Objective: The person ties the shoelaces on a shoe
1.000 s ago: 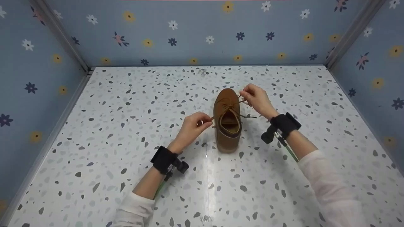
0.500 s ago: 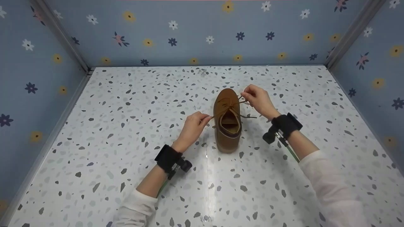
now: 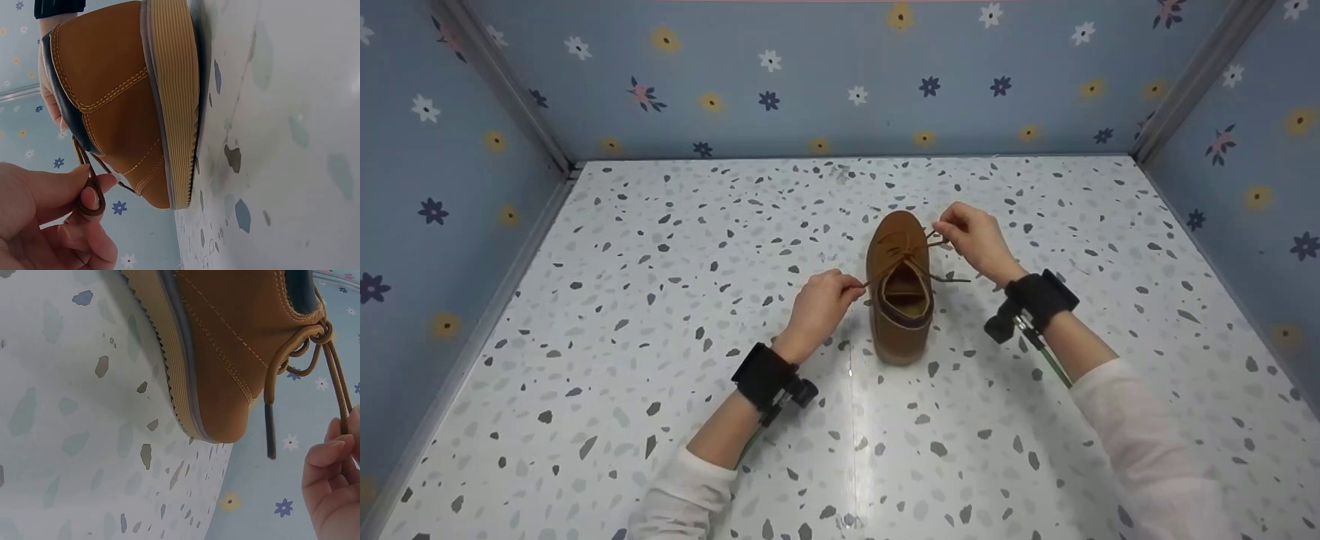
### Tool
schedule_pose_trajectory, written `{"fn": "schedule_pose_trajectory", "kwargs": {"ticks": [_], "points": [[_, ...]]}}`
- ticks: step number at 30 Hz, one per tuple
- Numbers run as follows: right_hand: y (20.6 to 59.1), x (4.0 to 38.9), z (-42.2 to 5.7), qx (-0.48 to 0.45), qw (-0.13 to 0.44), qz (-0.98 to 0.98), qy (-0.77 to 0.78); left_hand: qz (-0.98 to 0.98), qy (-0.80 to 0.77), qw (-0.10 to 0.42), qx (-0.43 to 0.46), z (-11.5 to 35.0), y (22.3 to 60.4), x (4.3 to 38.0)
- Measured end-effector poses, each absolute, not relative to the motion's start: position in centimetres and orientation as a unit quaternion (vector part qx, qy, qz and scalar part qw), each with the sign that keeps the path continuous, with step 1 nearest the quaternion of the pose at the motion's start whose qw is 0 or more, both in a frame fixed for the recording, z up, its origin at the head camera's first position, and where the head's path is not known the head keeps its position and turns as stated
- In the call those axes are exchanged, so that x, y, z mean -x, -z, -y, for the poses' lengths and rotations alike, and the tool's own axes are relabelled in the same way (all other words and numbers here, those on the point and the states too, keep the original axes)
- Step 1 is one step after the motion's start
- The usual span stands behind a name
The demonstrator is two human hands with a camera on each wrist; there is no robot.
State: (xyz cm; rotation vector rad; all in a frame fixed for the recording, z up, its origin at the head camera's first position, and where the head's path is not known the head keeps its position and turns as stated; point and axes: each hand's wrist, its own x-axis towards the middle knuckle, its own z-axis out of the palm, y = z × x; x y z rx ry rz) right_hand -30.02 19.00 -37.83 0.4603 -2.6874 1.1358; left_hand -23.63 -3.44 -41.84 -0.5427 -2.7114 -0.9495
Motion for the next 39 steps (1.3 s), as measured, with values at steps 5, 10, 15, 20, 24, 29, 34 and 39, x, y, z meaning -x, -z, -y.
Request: {"fn": "schedule_pose_trajectory", "kwargs": {"ticks": [5, 10, 15, 20, 24, 29, 34, 39], "points": [[38.0, 30.1, -19.1, -0.152, 0.099, 0.907, -0.38, 0.922, 0.325, 0.114, 0.176, 3.4, 41.7, 23.6], [38.2, 30.2, -19.2, -0.15, 0.11, 0.905, -0.383, 0.923, 0.317, 0.126, 0.177, 3.4, 41.5, 23.4], [38.4, 30.2, -19.2, -0.155, 0.114, 0.899, -0.395, 0.924, 0.309, 0.125, 0.187, 3.5, 41.5, 23.3], [38.7, 30.5, -19.4, -0.16, 0.113, 0.883, -0.427, 0.923, 0.304, 0.132, 0.194, 3.6, 41.4, 23.1], [38.2, 30.2, -19.1, -0.15, 0.123, 0.897, -0.397, 0.924, 0.303, 0.132, 0.191, 3.6, 41.4, 23.1], [38.2, 30.1, -19.2, -0.158, 0.126, 0.9, -0.386, 0.926, 0.296, 0.128, 0.194, 3.7, 41.3, 23.2], [40.6, 32.3, -20.2, -0.149, 0.126, 0.902, -0.385, 0.927, 0.294, 0.136, 0.192, 3.7, 41.3, 23.2], [42.9, 34.5, -21.3, -0.144, 0.113, 0.894, -0.409, 0.92, 0.295, 0.152, 0.207, 4.0, 41.1, 23.1]]}}
